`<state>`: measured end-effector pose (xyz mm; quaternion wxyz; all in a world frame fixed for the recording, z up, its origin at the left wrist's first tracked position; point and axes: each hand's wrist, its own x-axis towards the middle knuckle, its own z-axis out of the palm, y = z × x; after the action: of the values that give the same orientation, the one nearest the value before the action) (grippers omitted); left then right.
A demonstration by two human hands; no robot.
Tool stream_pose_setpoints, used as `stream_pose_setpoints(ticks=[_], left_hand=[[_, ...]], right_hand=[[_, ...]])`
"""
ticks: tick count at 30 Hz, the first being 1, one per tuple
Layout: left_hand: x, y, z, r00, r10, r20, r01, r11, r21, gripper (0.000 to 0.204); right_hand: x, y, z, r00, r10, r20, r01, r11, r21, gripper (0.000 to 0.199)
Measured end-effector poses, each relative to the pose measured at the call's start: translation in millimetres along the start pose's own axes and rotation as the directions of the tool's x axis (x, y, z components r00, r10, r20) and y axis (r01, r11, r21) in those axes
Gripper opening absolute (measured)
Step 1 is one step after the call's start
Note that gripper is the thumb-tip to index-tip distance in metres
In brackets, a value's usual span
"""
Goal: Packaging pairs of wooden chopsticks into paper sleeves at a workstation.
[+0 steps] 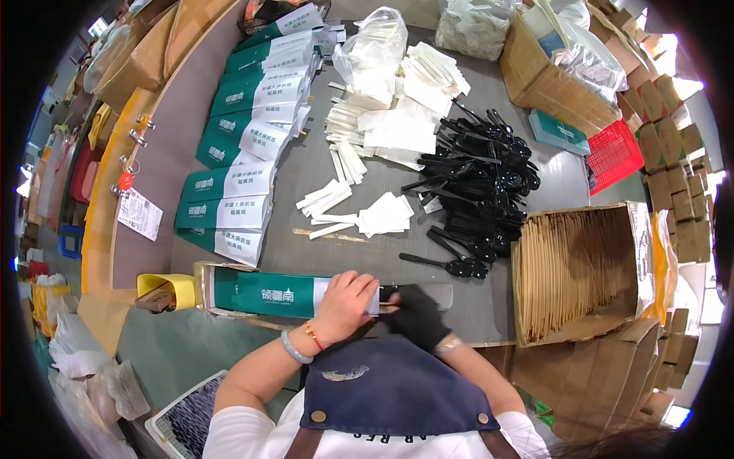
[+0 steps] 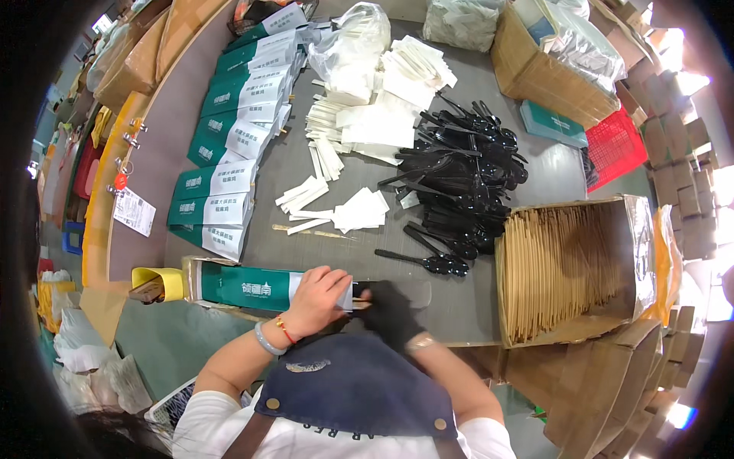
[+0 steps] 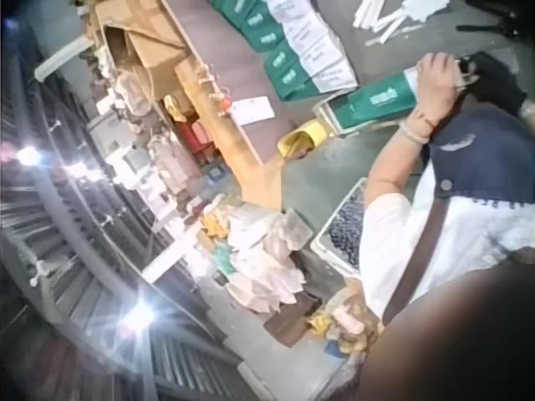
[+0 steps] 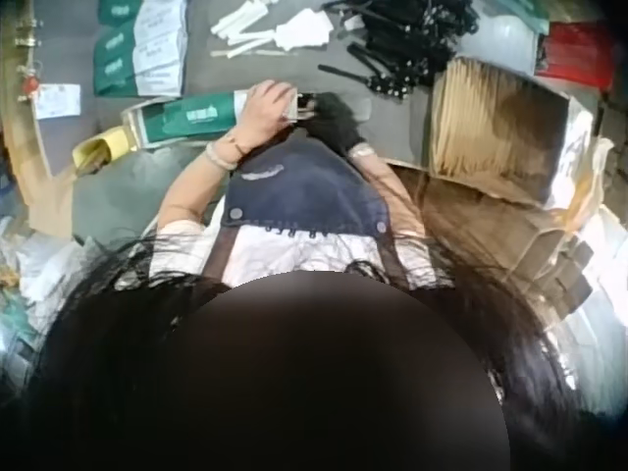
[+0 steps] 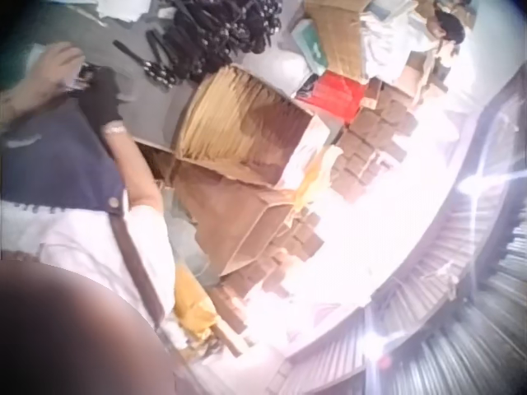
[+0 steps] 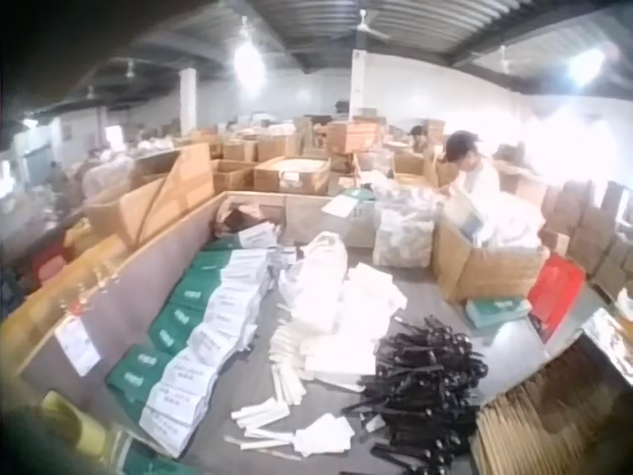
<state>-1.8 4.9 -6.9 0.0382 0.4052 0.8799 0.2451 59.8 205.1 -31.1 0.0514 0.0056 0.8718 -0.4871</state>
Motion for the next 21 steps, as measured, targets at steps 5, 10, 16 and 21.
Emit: stream_pose_setpoints(ticks=[5,10,16,21], left_hand=[[9,-1,-10,0.989,0.088,0.115,-0.096,0.993,0.066,0.063],[34,4,-38,0.914,0.075,0.398,-0.113,0.991,0.073,0.035],[50,-50,-124,0.963,0.097,0.252,-0.107,0.994,0.027,0.031],[-12,-71,-69,0.953,-0.265,-0.149,0.282,0.954,0.106,0.055]], right_hand=[[3,-14,-25,0.970,-0.242,-0.023,0.203,0.860,-0.468,0.055],[14,-27,-38,0.974,-0.180,0.136,0.226,0.793,-0.566,0.058],[3,-30,-102,0.977,-0.175,-0.124,0.075,0.822,-0.565,0.062],[-1,-40,-84,0.988,-0.151,-0.031,0.095,0.755,-0.649,0.064]])
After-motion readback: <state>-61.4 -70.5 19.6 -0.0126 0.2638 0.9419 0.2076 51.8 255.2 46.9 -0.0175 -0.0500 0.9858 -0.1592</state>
